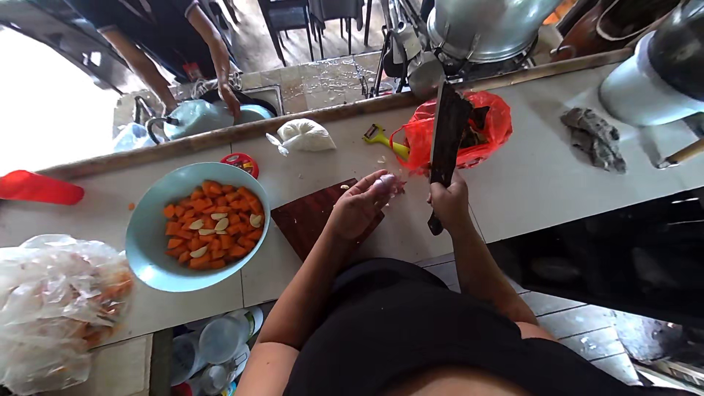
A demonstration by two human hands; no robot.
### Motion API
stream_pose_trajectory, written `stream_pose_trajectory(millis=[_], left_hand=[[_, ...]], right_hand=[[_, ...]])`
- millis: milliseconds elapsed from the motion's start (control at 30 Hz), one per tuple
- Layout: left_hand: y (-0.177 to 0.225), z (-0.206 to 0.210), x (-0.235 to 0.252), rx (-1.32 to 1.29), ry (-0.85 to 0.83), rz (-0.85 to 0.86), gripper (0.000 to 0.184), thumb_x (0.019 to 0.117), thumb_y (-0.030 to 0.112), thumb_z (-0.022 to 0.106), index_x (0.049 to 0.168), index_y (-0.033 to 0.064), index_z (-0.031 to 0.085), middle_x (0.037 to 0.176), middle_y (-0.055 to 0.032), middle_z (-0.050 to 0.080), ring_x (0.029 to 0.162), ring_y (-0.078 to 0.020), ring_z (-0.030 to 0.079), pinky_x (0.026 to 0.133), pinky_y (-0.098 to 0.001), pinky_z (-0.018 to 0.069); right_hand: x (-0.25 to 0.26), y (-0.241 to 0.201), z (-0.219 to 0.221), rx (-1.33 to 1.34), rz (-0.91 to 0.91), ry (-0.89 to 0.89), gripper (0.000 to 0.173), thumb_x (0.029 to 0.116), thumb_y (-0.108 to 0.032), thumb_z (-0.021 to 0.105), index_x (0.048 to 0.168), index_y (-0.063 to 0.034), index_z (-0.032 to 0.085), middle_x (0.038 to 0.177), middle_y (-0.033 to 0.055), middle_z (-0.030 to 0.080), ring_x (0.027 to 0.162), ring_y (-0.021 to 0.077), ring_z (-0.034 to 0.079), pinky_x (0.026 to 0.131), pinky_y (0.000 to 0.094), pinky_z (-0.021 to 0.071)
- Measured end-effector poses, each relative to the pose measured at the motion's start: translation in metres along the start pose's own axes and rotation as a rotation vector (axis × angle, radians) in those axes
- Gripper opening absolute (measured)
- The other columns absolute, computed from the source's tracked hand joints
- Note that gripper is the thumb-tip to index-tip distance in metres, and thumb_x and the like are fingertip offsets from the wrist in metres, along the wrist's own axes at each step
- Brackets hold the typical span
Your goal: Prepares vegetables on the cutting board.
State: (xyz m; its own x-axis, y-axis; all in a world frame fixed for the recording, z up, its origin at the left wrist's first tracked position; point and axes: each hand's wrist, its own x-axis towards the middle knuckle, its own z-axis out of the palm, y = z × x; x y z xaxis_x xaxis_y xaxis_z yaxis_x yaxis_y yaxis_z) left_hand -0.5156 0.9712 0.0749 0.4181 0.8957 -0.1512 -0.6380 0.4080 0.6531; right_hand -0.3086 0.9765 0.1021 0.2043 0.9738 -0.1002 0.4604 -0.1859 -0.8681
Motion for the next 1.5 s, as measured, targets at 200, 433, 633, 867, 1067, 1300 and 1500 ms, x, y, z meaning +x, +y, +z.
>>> stream_pose_trajectory(millis=[200, 433, 633, 867, 1067, 1300, 1500], left_hand=[[-0.007, 0.008, 0.011, 0.165, 0.091, 0.063, 0.042, 0.1018, -0.003, 0.047, 0.143, 0.0026, 0.051, 0.125, -0.008, 0.066, 0.106, -0.0135, 0.067, 0.098, -0.0325, 0.0548], [-0.014, 0.024, 0.014, 0.419, 0.168, 0.142, 0.044, 0.0982, -0.005, 0.058, 0.141, 0.0024, 0.052, 0.118, -0.0047, 0.069, 0.096, -0.0088, 0.068, 0.089, -0.0285, 0.0573], [-0.014, 0.021, 0.019, 0.195, 0.204, 0.127, 0.037, 0.1063, 0.001, 0.042, 0.142, 0.0072, 0.049, 0.103, -0.0027, 0.07, 0.091, -0.011, 0.07, 0.09, -0.031, 0.0578], [-0.029, 0.035, 0.024, 0.239, 0.24, 0.111, 0.04, 0.1059, 0.011, 0.05, 0.146, 0.0062, 0.048, 0.115, -0.0025, 0.068, 0.094, -0.0047, 0.066, 0.081, -0.0216, 0.0546], [-0.026, 0.028, 0.026, 0.145, 0.24, 0.147, 0.035, 0.1056, 0.003, 0.045, 0.139, 0.0005, 0.053, 0.117, -0.0066, 0.069, 0.102, -0.0114, 0.068, 0.096, -0.0295, 0.0547], [-0.017, 0.016, 0.021, -0.175, 0.131, 0.042, 0.059, 0.0958, 0.009, 0.028, 0.153, 0.0134, 0.04, 0.119, -0.0118, 0.069, 0.101, -0.0221, 0.071, 0.095, -0.0381, 0.0574], [-0.01, 0.006, 0.003, -0.132, 0.154, 0.029, 0.056, 0.0984, 0.008, 0.032, 0.154, 0.0127, 0.038, 0.129, -0.0123, 0.064, 0.107, -0.0203, 0.069, 0.096, -0.0366, 0.056]], right_hand=[[-0.023, -0.015, -0.005, 0.241, -0.006, -0.235, 0.028, 0.0895, 0.006, 0.047, 0.114, 0.0028, 0.061, 0.069, -0.0035, 0.057, 0.053, 0.0003, 0.051, 0.054, 0.0185, 0.0478], [-0.025, -0.009, 0.009, 0.06, -0.176, -0.275, 0.037, 0.0948, 0.001, 0.049, 0.13, 0.001, 0.059, 0.101, 0.0099, 0.066, 0.068, 0.0088, 0.058, 0.063, 0.0282, 0.0515], [-0.017, -0.006, 0.011, 0.119, -0.132, -0.242, 0.034, 0.0983, 0.001, 0.051, 0.13, -0.0013, 0.061, 0.102, 0.0086, 0.066, 0.068, 0.0078, 0.057, 0.063, 0.0278, 0.052], [-0.016, -0.007, 0.021, 0.13, -0.139, -0.22, 0.034, 0.0957, 0.002, 0.049, 0.128, 0.0008, 0.06, 0.1, 0.0093, 0.064, 0.065, 0.0079, 0.055, 0.06, 0.0277, 0.0495], [-0.01, -0.005, 0.017, 0.138, -0.146, -0.214, 0.034, 0.096, 0.001, 0.05, 0.129, 0.0012, 0.06, 0.095, 0.0076, 0.064, 0.063, 0.0058, 0.054, 0.058, 0.0254, 0.0488], [0.004, 0.005, 0.013, 0.117, -0.065, -0.152, 0.035, 0.0935, 0.002, 0.049, 0.127, -0.0023, 0.06, 0.092, 0.0066, 0.063, 0.059, 0.0068, 0.053, 0.055, 0.0268, 0.0478], [0.018, 0.013, 0.017, -0.094, -0.061, -0.22, 0.03, 0.0978, -0.003, 0.049, 0.122, 0.0004, 0.065, 0.108, 0.0159, 0.063, 0.078, 0.0233, 0.061, 0.069, 0.0462, 0.0521]])
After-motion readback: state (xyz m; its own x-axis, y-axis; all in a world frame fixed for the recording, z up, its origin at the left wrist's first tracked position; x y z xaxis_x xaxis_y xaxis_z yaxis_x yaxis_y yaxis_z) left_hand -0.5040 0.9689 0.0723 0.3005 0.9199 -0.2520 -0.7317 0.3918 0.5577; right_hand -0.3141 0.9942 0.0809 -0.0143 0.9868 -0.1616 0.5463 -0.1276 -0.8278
